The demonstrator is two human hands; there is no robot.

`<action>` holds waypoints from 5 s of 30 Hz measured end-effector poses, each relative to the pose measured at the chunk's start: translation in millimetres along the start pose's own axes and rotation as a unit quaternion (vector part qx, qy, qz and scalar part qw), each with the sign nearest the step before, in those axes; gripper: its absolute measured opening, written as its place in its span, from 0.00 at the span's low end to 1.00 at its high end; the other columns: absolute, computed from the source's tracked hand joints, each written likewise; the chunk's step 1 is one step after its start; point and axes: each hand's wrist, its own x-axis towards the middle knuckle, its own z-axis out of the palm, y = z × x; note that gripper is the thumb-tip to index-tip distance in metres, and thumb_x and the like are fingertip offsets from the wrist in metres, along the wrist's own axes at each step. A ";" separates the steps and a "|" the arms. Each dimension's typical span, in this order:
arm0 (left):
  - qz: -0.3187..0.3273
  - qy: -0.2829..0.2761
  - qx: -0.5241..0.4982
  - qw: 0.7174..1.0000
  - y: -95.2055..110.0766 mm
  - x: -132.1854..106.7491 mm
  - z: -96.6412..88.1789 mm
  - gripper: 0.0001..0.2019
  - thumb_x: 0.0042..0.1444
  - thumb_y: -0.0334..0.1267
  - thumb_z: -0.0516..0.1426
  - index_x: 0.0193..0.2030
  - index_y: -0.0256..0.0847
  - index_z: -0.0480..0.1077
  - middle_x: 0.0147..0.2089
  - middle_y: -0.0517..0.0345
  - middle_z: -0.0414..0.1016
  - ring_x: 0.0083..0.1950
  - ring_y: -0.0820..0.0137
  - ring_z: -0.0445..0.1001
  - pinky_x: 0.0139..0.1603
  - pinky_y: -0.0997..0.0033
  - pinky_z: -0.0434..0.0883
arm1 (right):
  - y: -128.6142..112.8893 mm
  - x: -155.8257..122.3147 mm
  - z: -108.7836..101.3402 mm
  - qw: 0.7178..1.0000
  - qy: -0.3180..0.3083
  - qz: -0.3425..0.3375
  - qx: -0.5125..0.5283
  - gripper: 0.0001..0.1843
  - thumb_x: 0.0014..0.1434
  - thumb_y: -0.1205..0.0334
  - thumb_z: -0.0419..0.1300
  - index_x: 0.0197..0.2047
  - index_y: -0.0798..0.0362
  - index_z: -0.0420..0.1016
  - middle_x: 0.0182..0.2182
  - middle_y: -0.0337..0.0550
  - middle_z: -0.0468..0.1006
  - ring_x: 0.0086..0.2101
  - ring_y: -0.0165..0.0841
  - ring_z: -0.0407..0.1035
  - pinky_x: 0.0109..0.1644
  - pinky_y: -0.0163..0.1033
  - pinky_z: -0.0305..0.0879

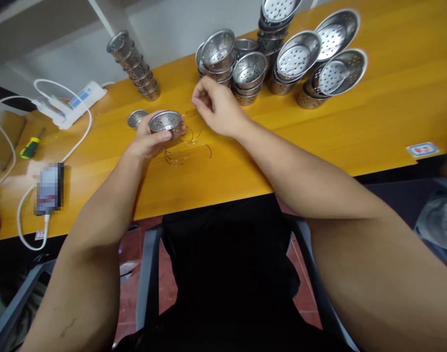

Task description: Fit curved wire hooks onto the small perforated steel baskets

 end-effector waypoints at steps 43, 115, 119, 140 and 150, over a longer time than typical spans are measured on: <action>0.088 0.097 0.192 0.973 -10.9 10.4 4.5 0.61 0.36 0.84 0.90 0.70 0.53 0.82 0.71 0.46 0.85 0.79 0.34 0.85 0.92 0.26 0.76 | -4.2 4.6 -4.6 0.992 0.023 -0.010 0.124 0.25 0.73 0.27 0.73 0.53 0.37 0.76 0.30 0.33 0.67 0.32 0.42 0.60 0.46 0.56 0.62; 0.098 0.040 0.191 0.976 -22.5 8.5 23.5 0.54 0.51 0.88 0.82 0.67 0.48 0.83 0.59 0.50 0.89 0.62 0.48 0.92 0.73 0.39 0.90 | -15.7 -6.8 34.9 0.968 0.022 -0.029 0.247 0.14 0.76 0.46 0.81 0.44 0.41 0.85 0.30 0.39 0.78 0.31 0.41 0.70 0.35 0.45 0.78; 0.065 0.015 0.132 0.989 -20.4 6.8 22.1 0.48 0.57 0.89 0.79 0.61 0.48 0.84 0.50 0.53 0.87 0.54 0.53 0.91 0.65 0.44 0.93 | -16.5 -5.7 12.6 0.944 -0.091 -0.037 0.315 0.21 0.74 0.37 0.87 0.47 0.43 0.89 0.33 0.39 0.85 0.27 0.36 0.72 0.29 0.42 0.72; 0.056 -0.017 0.145 0.988 -27.8 7.4 9.1 0.50 0.50 0.76 0.88 0.67 0.45 0.84 0.61 0.41 0.90 0.64 0.42 0.94 0.72 0.30 0.94 | -16.3 -3.5 2.3 0.909 -0.172 -0.029 0.378 0.31 0.60 0.34 0.99 0.41 0.44 0.91 0.30 0.38 0.89 0.26 0.33 0.79 0.31 0.38 0.79; 0.038 -0.017 0.143 0.989 -22.5 6.7 7.7 0.51 0.46 0.74 0.90 0.66 0.43 0.85 0.59 0.44 0.90 0.62 0.45 0.92 0.71 0.34 0.93 | -16.3 -3.7 3.7 0.908 -0.183 -0.035 0.374 0.29 0.60 0.36 0.99 0.43 0.44 0.92 0.28 0.35 0.87 0.26 0.34 0.79 0.31 0.38 0.80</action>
